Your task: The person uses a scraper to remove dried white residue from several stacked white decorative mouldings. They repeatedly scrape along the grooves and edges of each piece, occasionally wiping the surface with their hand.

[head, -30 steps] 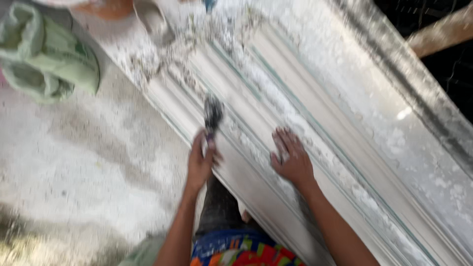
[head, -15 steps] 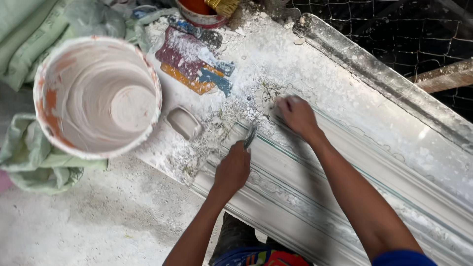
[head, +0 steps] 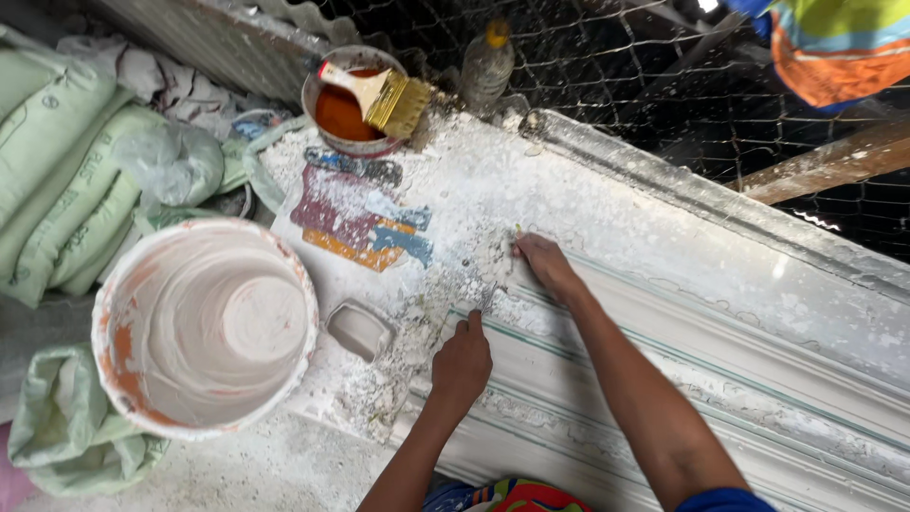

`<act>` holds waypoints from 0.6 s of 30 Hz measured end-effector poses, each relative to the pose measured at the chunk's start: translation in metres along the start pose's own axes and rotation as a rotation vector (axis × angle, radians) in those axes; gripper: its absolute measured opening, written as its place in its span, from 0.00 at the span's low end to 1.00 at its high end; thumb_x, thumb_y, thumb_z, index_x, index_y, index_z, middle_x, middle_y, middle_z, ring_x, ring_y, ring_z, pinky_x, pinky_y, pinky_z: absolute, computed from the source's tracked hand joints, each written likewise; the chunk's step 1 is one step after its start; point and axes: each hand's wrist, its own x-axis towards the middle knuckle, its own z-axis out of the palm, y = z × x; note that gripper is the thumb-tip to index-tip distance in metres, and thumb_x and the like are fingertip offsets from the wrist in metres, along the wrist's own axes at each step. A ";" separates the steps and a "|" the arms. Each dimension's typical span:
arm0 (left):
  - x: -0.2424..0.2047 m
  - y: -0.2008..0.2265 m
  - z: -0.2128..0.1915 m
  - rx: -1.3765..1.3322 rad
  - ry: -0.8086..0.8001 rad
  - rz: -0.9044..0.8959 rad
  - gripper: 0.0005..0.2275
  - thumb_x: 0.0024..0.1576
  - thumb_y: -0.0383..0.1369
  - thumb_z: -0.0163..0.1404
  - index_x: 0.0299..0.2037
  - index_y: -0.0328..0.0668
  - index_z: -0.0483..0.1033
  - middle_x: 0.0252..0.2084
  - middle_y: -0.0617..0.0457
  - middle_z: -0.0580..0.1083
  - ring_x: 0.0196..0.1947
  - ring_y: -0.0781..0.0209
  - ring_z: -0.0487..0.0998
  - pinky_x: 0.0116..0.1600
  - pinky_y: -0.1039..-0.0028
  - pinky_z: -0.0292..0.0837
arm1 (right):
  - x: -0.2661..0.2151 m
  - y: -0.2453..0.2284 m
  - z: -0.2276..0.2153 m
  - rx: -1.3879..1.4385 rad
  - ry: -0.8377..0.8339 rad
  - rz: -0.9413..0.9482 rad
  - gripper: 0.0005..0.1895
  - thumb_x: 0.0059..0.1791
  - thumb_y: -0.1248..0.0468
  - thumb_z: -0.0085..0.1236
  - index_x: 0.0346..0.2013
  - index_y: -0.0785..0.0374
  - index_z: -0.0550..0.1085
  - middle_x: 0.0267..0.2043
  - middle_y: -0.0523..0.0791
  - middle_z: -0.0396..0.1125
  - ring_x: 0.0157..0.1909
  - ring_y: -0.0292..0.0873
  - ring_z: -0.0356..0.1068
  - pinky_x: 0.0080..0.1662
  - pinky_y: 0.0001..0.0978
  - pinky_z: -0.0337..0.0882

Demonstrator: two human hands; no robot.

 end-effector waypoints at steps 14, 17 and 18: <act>0.044 0.003 0.027 0.282 -0.057 0.087 0.26 0.64 0.28 0.43 0.73 0.36 0.52 0.56 0.35 0.72 0.39 0.51 0.83 0.36 0.60 0.82 | -0.014 0.039 -0.012 0.403 0.166 -0.234 0.23 0.55 0.49 0.59 0.21 0.59 0.70 0.22 0.46 0.69 0.34 0.42 0.71 0.44 0.32 0.67; 0.050 -0.002 0.024 0.307 -0.099 0.110 0.26 0.63 0.27 0.43 0.73 0.37 0.50 0.56 0.34 0.72 0.38 0.49 0.83 0.35 0.59 0.81 | -0.020 0.044 -0.031 0.033 0.300 -0.309 0.20 0.51 0.49 0.68 0.29 0.60 0.73 0.30 0.49 0.69 0.37 0.51 0.73 0.43 0.41 0.70; 0.052 -0.003 0.019 0.323 -0.121 0.122 0.27 0.63 0.26 0.44 0.73 0.37 0.49 0.56 0.33 0.72 0.38 0.47 0.83 0.35 0.58 0.81 | -0.020 0.046 -0.036 -0.121 0.397 -0.412 0.18 0.51 0.51 0.68 0.34 0.60 0.73 0.36 0.52 0.68 0.42 0.59 0.75 0.46 0.47 0.73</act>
